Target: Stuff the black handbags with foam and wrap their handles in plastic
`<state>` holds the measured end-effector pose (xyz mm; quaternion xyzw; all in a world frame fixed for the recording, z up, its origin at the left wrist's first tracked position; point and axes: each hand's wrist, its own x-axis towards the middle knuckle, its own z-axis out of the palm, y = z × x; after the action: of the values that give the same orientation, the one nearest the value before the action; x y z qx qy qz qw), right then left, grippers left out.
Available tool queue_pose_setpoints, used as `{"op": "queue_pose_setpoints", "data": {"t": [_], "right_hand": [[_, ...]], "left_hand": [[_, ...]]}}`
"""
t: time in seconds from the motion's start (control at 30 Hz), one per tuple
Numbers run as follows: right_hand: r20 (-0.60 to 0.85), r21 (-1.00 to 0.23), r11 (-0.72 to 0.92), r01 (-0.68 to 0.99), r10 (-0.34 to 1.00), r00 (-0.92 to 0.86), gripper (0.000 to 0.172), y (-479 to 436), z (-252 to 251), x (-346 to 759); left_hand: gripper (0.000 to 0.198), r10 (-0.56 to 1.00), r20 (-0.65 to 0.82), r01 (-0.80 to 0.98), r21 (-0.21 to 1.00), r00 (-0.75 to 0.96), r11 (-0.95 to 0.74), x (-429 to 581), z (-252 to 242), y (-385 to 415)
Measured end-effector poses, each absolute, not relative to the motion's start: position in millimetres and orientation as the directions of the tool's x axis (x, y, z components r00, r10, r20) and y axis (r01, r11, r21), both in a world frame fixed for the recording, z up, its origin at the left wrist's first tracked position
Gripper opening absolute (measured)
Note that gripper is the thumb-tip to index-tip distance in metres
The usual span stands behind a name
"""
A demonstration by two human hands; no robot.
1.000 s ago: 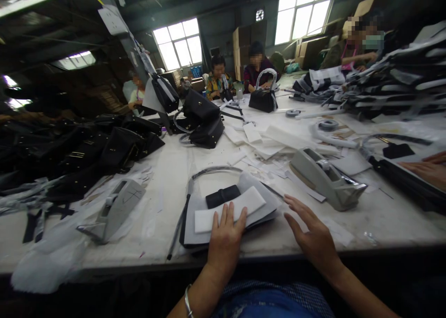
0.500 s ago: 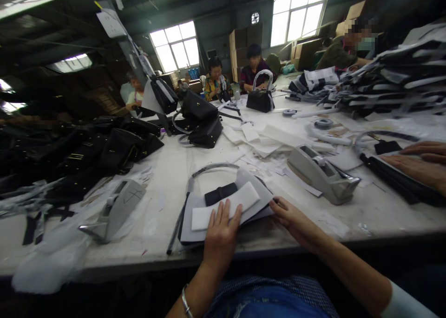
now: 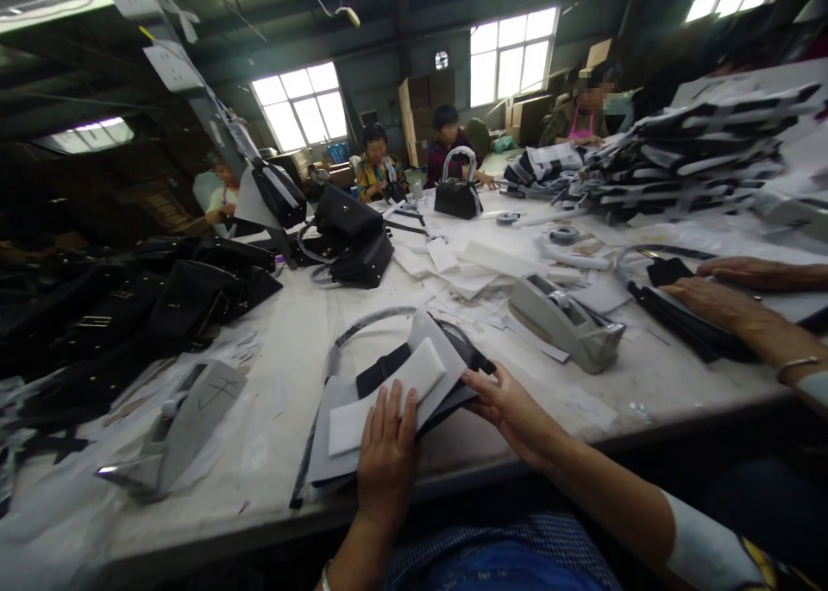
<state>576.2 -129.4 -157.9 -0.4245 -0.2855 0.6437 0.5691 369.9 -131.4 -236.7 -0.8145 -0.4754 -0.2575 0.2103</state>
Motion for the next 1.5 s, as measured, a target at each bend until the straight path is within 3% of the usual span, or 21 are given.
{"op": "queue_pose_setpoints", "data": {"t": [0.1, 0.13, 0.2, 0.27, 0.37, 0.5, 0.77, 0.9, 1.0, 1.2, 1.4, 1.5], "right_hand": [[-0.163, -0.922, -0.177, -0.344, 0.984, -0.068, 0.055, -126, -165, 595], [-0.13, -0.96, -0.144, -0.241, 0.989, -0.076, 0.051, -122, -170, 608], [0.002, -0.992, 0.004, 0.126, 1.0, -0.014, 0.048, -111, -186, 641], [0.226, -0.791, 0.142, 0.595, 0.972, 0.068, 0.045, -98, -203, 675], [0.332, -0.56, 0.159, 0.813, 0.942, 0.045, 0.033, -83, -226, 712], [0.323, -0.426, 0.155, 0.892, 0.946, -0.01, 0.021, -72, -236, 724], [0.333, -0.279, 0.116, 0.953, 0.943, -0.017, 0.023, -87, -192, 679], [0.206, -0.312, 0.289, 0.905, 0.95, -0.233, 0.024, -118, -176, 642], [0.12, -0.312, 0.32, 0.894, 0.947, -0.297, 0.03, -131, -172, 631], [0.222, -0.346, 0.342, 0.874, 0.935, -0.278, 0.034, -143, -174, 623], [0.068, -0.429, 0.468, 0.773, 0.87, -0.489, 0.024, -158, -180, 602], [0.158, -0.455, 0.423, 0.784, 0.904, -0.396, 0.038, -137, -187, 596]], "left_hand": [[0.069, 0.637, 0.648, 0.872, -0.092, 0.418, -0.48, 362, -234, -126], [0.069, 0.647, 0.642, 0.874, -0.076, 0.411, -0.48, 359, -232, -125], [0.07, 0.683, 0.623, 0.886, -0.032, 0.38, -0.463, 354, -226, -124], [0.071, 0.707, 0.616, 0.895, 0.006, 0.349, -0.447, 350, -222, -123], [0.074, 0.711, 0.633, 0.899, 0.053, 0.307, -0.435, 348, -220, -122], [0.075, 0.723, 0.64, 0.906, 0.097, 0.261, -0.412, 349, -219, -120], [0.084, 0.748, 0.634, 0.916, 0.153, 0.198, -0.372, 348, -210, -119], [0.088, 0.754, 0.634, 0.921, 0.171, 0.169, -0.35, 349, -205, -120], [0.091, 0.757, 0.635, 0.924, 0.177, 0.157, -0.34, 350, -203, -120], [0.098, 0.755, 0.643, 0.922, 0.204, 0.127, -0.329, 346, -204, -118], [0.098, 0.785, 0.616, 0.925, 0.253, 0.071, -0.283, 342, -202, -115], [0.095, 0.793, 0.607, 0.924, 0.272, 0.053, -0.27, 342, -200, -116]]}}
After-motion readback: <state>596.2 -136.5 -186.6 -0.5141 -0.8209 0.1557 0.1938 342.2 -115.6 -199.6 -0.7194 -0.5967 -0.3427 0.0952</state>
